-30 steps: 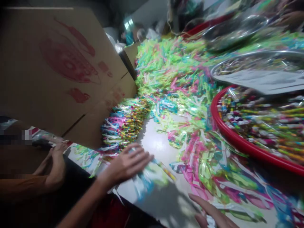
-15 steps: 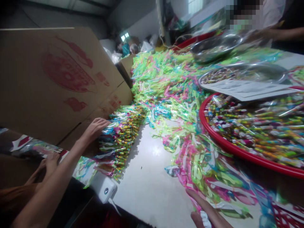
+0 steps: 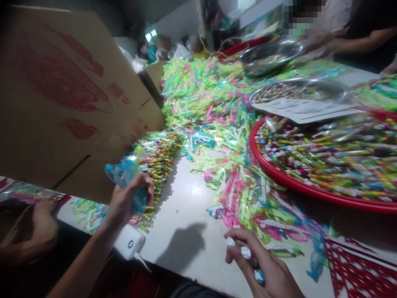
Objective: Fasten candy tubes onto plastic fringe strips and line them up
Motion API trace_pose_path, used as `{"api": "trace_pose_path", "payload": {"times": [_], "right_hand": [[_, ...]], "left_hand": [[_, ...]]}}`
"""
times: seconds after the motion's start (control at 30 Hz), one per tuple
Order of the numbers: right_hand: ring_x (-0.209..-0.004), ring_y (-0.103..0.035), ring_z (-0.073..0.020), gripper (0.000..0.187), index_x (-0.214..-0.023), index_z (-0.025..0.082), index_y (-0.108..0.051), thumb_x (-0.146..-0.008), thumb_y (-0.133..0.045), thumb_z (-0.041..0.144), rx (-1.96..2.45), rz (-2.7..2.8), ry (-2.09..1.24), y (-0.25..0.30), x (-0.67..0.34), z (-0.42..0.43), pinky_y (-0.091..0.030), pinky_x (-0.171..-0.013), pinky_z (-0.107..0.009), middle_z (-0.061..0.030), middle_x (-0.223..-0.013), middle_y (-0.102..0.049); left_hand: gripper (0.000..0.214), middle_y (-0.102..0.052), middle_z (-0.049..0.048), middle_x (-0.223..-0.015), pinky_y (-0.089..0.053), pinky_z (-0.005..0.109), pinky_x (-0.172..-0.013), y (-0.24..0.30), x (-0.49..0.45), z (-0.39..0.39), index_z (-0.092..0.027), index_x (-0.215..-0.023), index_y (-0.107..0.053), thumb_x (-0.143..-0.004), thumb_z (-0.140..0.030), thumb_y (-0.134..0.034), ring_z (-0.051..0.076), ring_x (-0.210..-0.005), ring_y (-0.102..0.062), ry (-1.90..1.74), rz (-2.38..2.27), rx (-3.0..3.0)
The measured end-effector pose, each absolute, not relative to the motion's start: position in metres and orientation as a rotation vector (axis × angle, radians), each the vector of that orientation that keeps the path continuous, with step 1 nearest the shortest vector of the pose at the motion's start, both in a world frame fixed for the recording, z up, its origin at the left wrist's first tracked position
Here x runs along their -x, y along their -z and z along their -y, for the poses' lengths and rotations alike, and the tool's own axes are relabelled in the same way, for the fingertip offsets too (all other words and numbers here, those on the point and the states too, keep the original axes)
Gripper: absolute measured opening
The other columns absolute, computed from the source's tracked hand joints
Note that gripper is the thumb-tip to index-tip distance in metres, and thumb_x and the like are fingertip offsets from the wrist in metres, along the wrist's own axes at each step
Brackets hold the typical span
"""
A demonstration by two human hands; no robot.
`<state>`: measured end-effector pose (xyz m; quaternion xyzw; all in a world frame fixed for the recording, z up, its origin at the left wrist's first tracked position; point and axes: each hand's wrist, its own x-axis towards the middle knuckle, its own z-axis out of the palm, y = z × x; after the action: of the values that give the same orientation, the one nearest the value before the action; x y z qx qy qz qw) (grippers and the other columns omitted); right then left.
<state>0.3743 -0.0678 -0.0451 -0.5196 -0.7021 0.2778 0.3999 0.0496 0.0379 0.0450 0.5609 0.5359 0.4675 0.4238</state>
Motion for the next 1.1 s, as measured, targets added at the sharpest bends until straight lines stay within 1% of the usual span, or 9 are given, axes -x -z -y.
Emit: {"api": "trace_pose_path", "payload": {"times": [0.1, 0.2, 0.27, 0.4, 0.5, 0.57, 0.7, 1.03, 1.1], "right_hand": [[-0.078, -0.081, -0.0113, 0.02, -0.12, 0.034, -0.069, -0.103, -0.061, 0.039, 1.408, 1.779, -0.689, 0.022, -0.375, 0.067, -0.06, -0.066, -0.009, 0.0053, -0.095, -0.083], [-0.108, -0.077, -0.0158, 0.025, -0.121, 0.035, -0.072, -0.103, -0.06, 0.048, 1.568, 1.667, -0.738, -0.001, -0.371, 0.068, -0.063, -0.086, -0.018, 0.002, -0.118, -0.08], [-0.117, -0.073, -0.0182, 0.025, -0.117, 0.033, -0.074, -0.103, -0.06, 0.049, 1.554, 1.599, -0.807, -0.012, -0.37, 0.068, -0.062, -0.089, -0.022, 0.0, -0.122, -0.078], [-0.113, -0.073, -0.0193, 0.024, -0.117, 0.029, -0.077, -0.102, -0.063, 0.042, 1.449, 1.57, -0.855, -0.018, -0.375, 0.064, -0.061, -0.081, -0.022, -0.0036, -0.117, -0.078], [-0.113, -0.071, -0.0198, 0.021, -0.116, 0.029, -0.078, -0.101, -0.067, 0.038, 1.391, 1.588, -0.833, -0.015, -0.38, 0.064, -0.059, -0.089, -0.025, -0.0038, -0.116, -0.078], [-0.108, -0.072, -0.0184, 0.021, -0.117, 0.028, -0.079, -0.101, -0.067, 0.035, 1.361, 1.586, -0.831, -0.013, -0.382, 0.065, -0.058, -0.084, -0.024, -0.0043, -0.114, -0.077], [-0.096, -0.07, -0.0115, 0.024, -0.122, 0.029, -0.077, -0.102, -0.065, 0.029, 1.32, 1.608, -0.883, -0.013, -0.382, 0.067, -0.054, -0.066, -0.015, -0.0025, -0.109, -0.075], [-0.097, -0.07, -0.0096, 0.015, -0.112, 0.031, -0.075, -0.102, -0.064, 0.027, 1.375, 1.647, -0.763, -0.011, -0.382, 0.07, -0.052, -0.071, -0.015, 0.0034, -0.107, -0.078], [-0.1, -0.07, -0.0111, 0.017, -0.115, 0.031, -0.073, -0.103, -0.062, 0.027, 1.364, 1.724, -0.727, -0.008, -0.384, 0.07, -0.053, -0.08, -0.018, 0.0028, -0.108, -0.077]], "left_hand": [[0.041, -0.073, 0.0066, -0.074, -0.054, 0.027, -0.058, -0.024, -0.099, -0.004, -0.014, -0.081, -0.071, -0.101, -0.048, -0.06, 0.015, -0.057, -0.067, -1.002, -1.089, -1.28], [0.037, -0.075, 0.0054, -0.076, -0.058, 0.028, -0.075, -0.008, -0.127, 0.018, -0.016, -0.081, -0.076, -0.102, -0.043, -0.061, 0.016, -0.073, -0.072, -0.947, -1.024, -1.369], [0.039, -0.075, 0.0045, -0.076, -0.059, 0.029, -0.08, -0.003, -0.138, 0.027, -0.018, -0.077, -0.076, -0.103, -0.043, -0.061, 0.017, -0.077, -0.072, -0.912, -1.053, -1.471], [0.034, -0.077, 0.0048, -0.083, -0.058, 0.033, -0.083, 0.001, -0.145, 0.035, -0.02, -0.08, -0.077, -0.104, -0.037, -0.059, 0.019, -0.084, -0.071, -0.825, -1.049, -1.746], [0.019, -0.076, 0.0039, -0.088, -0.053, 0.035, -0.083, 0.001, -0.142, 0.036, -0.021, -0.106, -0.076, -0.104, -0.027, -0.058, 0.017, -0.081, -0.067, -0.799, -0.922, -2.003], [0.024, -0.076, 0.004, -0.091, -0.05, 0.035, -0.083, 0.001, -0.138, 0.036, -0.02, -0.123, -0.07, -0.104, -0.02, -0.055, 0.016, -0.079, -0.064, -0.78, -0.832, -2.145], [0.039, -0.072, 0.0056, -0.09, -0.046, 0.035, -0.078, 0.006, -0.13, 0.038, -0.014, -0.138, -0.061, -0.1, -0.012, -0.053, 0.017, -0.08, -0.062, -0.798, -0.762, -2.36], [0.043, -0.063, 0.0049, -0.08, -0.042, 0.036, -0.075, 0.01, -0.13, 0.041, -0.007, -0.14, -0.059, -0.1, -0.007, -0.046, 0.017, -0.071, -0.055, -0.82, -0.795, -2.638], [0.039, -0.062, 0.0045, -0.079, -0.042, 0.036, -0.075, 0.01, -0.13, 0.041, -0.007, -0.139, -0.06, -0.103, -0.009, -0.045, 0.017, -0.071, -0.055, -0.829, -0.803, -2.658]]}}
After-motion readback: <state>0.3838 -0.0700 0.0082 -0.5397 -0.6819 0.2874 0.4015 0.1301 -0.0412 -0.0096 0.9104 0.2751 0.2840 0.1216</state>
